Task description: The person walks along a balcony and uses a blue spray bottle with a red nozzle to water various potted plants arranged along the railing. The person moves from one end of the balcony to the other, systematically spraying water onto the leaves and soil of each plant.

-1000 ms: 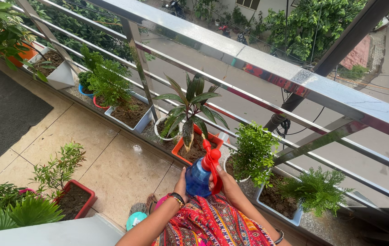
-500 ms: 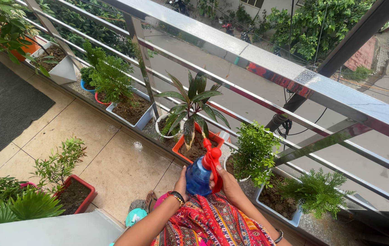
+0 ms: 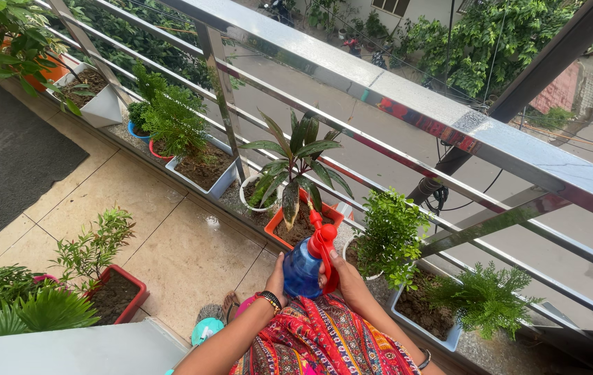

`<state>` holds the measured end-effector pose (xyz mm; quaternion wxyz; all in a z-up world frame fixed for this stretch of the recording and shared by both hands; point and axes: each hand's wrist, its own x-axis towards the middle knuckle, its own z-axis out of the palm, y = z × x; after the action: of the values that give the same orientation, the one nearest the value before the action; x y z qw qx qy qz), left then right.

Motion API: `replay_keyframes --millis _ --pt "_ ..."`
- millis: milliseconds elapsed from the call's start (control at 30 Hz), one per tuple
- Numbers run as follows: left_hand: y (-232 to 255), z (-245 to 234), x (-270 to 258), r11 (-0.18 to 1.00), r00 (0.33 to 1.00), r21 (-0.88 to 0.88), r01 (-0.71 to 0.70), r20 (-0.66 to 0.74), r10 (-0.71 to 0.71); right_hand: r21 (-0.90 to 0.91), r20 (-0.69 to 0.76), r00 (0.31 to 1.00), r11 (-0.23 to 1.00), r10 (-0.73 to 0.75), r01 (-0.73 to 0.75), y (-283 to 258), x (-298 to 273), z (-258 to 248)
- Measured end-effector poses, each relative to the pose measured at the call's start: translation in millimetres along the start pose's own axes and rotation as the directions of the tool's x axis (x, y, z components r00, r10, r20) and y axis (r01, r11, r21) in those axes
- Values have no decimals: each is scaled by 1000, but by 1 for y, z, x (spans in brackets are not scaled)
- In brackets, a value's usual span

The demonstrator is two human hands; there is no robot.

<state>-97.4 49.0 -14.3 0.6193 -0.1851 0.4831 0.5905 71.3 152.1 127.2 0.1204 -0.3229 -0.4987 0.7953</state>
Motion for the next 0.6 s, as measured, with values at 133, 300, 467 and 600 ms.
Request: replay_keyframes --millis 133,300,467,600 --pt "2 2 -1 1000 1000 -6 -8 12 8 12 9 1000 1000 -6 6 1 1 -1" --pt "2 2 -1 999 1000 -40 -21 17 22 14 10 1000 1000 2 -3 3 2 -3" --pt "2 2 -3 1000 1000 -11 -23 1 23 15 9 1000 1000 -3 2 4 2 -3" --pt "4 3 -6 1000 1000 12 -12 -13 13 -24 40 999 999 -27 28 2 0 -3"
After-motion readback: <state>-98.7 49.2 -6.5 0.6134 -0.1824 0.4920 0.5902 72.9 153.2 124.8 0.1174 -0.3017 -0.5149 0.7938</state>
